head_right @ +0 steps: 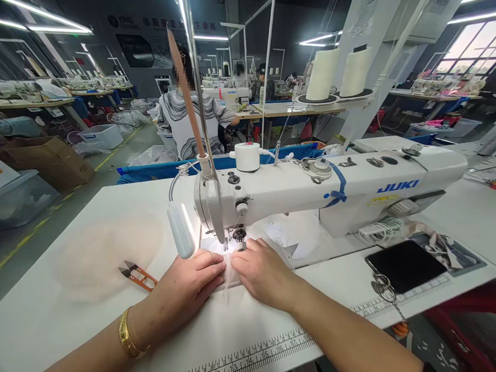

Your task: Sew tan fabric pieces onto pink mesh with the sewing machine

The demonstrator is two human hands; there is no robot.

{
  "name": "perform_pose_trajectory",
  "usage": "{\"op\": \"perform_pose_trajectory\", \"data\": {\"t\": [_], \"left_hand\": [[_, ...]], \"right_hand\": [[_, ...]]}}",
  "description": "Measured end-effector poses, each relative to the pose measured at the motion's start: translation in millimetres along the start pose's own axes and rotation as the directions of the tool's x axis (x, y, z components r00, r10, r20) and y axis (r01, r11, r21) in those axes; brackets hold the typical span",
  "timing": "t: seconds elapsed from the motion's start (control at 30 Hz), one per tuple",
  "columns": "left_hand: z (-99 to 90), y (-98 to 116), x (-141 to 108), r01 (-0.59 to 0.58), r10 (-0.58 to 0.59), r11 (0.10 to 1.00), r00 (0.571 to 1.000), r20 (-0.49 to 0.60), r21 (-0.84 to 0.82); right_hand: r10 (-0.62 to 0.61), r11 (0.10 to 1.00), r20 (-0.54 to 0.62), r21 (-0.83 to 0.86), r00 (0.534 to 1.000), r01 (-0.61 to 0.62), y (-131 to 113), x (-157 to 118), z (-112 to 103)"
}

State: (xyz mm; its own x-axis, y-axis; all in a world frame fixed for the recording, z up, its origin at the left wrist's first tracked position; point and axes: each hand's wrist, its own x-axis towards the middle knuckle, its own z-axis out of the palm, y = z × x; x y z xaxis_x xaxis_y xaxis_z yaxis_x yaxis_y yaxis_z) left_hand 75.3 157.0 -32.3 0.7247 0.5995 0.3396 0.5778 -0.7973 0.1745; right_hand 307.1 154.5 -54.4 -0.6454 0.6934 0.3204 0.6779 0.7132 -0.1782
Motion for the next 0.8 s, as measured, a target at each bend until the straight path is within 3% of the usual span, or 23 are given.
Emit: {"op": "perform_pose_trajectory", "data": {"t": [0.27, 0.5, 0.8], "left_hand": [[-0.5, -2, 2, 0.011, -0.011, 1.0, 1.0, -0.011, 0.0], [-4.7, 11, -12, -0.021, 0.024, 0.997, 0.999, 0.044, -0.076], [1.2, 3, -6, 0.007, -0.007, 1.0, 1.0, 0.012, -0.014]], "right_hand": [[0.035, 0.999, -0.021, 0.004, 0.999, -0.035, 3, 1, 1], [-0.197, 0.972, -0.062, 0.116, 0.978, 0.204, 0, -3, -4], [-0.082, 0.995, -0.075, 0.053, 0.994, 0.086, 2, -2, 0]]}}
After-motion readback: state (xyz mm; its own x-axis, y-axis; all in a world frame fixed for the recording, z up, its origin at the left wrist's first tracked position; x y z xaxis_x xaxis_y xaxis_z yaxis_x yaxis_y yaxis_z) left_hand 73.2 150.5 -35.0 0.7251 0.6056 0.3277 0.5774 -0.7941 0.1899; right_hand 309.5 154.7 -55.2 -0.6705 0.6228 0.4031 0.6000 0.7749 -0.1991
